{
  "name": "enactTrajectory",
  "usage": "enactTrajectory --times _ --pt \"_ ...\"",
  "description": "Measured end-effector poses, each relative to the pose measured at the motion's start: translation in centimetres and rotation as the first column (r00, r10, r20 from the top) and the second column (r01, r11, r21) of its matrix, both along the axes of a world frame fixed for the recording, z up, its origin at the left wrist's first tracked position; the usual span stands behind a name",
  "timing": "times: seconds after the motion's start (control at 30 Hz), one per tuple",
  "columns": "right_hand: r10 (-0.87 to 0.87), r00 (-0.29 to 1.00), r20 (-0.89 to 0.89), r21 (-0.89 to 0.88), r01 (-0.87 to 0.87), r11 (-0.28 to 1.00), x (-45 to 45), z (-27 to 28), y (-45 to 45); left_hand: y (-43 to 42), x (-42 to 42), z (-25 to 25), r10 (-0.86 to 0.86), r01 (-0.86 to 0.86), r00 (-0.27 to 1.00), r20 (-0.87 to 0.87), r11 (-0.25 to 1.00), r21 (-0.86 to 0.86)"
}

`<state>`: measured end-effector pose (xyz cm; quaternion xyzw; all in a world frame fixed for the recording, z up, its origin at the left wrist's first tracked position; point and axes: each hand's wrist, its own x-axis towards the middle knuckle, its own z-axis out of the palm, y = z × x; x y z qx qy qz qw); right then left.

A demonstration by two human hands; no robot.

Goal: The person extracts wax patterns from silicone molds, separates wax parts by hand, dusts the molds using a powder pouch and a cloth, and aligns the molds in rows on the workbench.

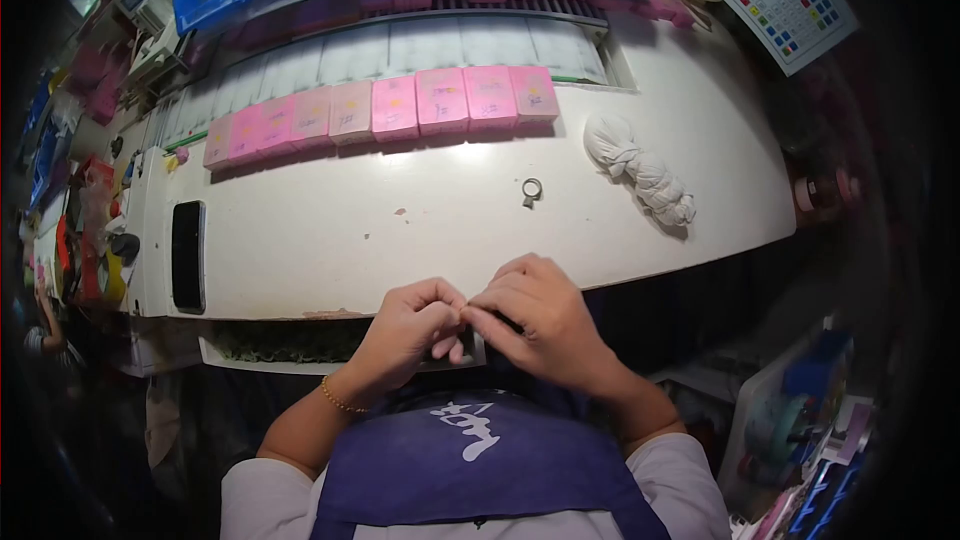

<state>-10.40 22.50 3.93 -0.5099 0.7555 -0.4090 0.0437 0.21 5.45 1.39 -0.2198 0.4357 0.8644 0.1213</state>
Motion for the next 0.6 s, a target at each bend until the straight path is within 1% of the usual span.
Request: enactTrajectory --times 0.03,0.07,0.1,0.13,0.17,0.2,0.23,0.27,0.3,0.37,0.4,0.43,0.47,0.5,0.53,0.57,0.6 --pt "-0.007 1.000 0.000 0.005 0.007 1.000 0.4 -0.2 0.4 0.1 0.4 0.1 -0.014 0.011 0.999 0.042 0.998 0.069" --pt "0.001 0.975 0.222 -0.004 0.000 1.000 0.7 -0.6 0.7 0.0 0.9 0.1 -0.021 0.018 0.999 0.041 0.997 0.074" --pt "0.011 0.901 0.433 -0.015 -0.005 1.000 1.1 -1.0 1.0 -0.2 1.5 0.0 -0.060 0.049 0.992 0.111 0.994 0.097" --pt "0.047 0.767 0.640 -0.092 0.015 0.996 1.5 -1.8 1.2 -0.4 2.2 -0.1 -0.099 0.078 0.979 0.181 0.990 0.119" --pt "0.043 0.768 0.639 -0.091 0.020 0.996 1.7 -2.3 1.4 -0.4 3.0 -0.7 -0.104 0.083 0.978 0.180 0.989 0.120" --pt "-0.026 0.726 0.687 -0.075 0.106 0.992 1.8 -2.7 1.6 -0.5 4.0 -1.6 -0.147 0.122 0.989 -0.009 0.853 -0.508" --pt "-0.091 0.675 0.732 -0.054 0.190 0.980 1.8 -3.1 1.6 -0.5 4.9 -2.3 -0.289 -0.015 0.948 -0.135 0.381 -0.925" --pt "-0.137 0.813 0.565 -0.126 0.250 0.960 1.8 -3.6 1.4 -0.4 5.5 -2.5 -0.216 -0.003 0.974 -0.060 0.257 -0.966" --pt "-0.139 0.812 0.567 -0.126 0.252 0.959 1.8 -3.5 1.3 -0.7 5.9 -2.2 -0.193 0.138 0.976 0.099 0.203 -0.969" --pt "-0.148 0.897 0.417 -0.117 0.215 0.970 1.5 -3.0 1.0 -1.3 6.1 -1.2 -0.225 0.279 0.941 0.252 0.096 -0.956" --pt "-0.150 0.897 0.417 -0.120 0.217 0.969 1.5 -2.9 0.9 -1.1 5.8 -0.5 -0.227 0.278 0.941 0.252 0.092 -0.956" --pt "-0.121 0.866 0.486 -0.123 0.205 0.971 1.7 -2.8 0.7 -0.6 5.2 0.3 -0.151 0.094 0.988 0.043 0.350 -0.932" --pt "-0.089 0.829 0.551 -0.127 0.189 0.974 1.9 -2.7 0.6 -0.1 4.5 0.9 -0.018 -0.109 0.989 -0.145 0.568 -0.816" --pt "-0.086 0.830 0.552 -0.128 0.186 0.974 2.0 -2.7 0.6 0.2 3.6 1.0 -0.015 -0.111 0.989 -0.145 0.567 -0.817" --pt "-0.057 0.706 0.706 -0.103 0.181 0.978 2.1 -2.9 0.6 0.6 2.7 1.1 -0.040 -0.177 0.968 -0.247 0.592 -0.787" --pt "-0.030 0.553 0.832 -0.079 0.172 0.982 2.1 -3.0 0.6 0.6 2.0 1.0 -0.063 -0.238 0.935 -0.349 0.617 -0.750" --pt "0.040 0.410 0.911 -0.130 0.194 0.972 2.0 -3.0 0.6 0.6 1.6 0.7 -0.115 -0.228 0.911 -0.396 0.659 -0.717"
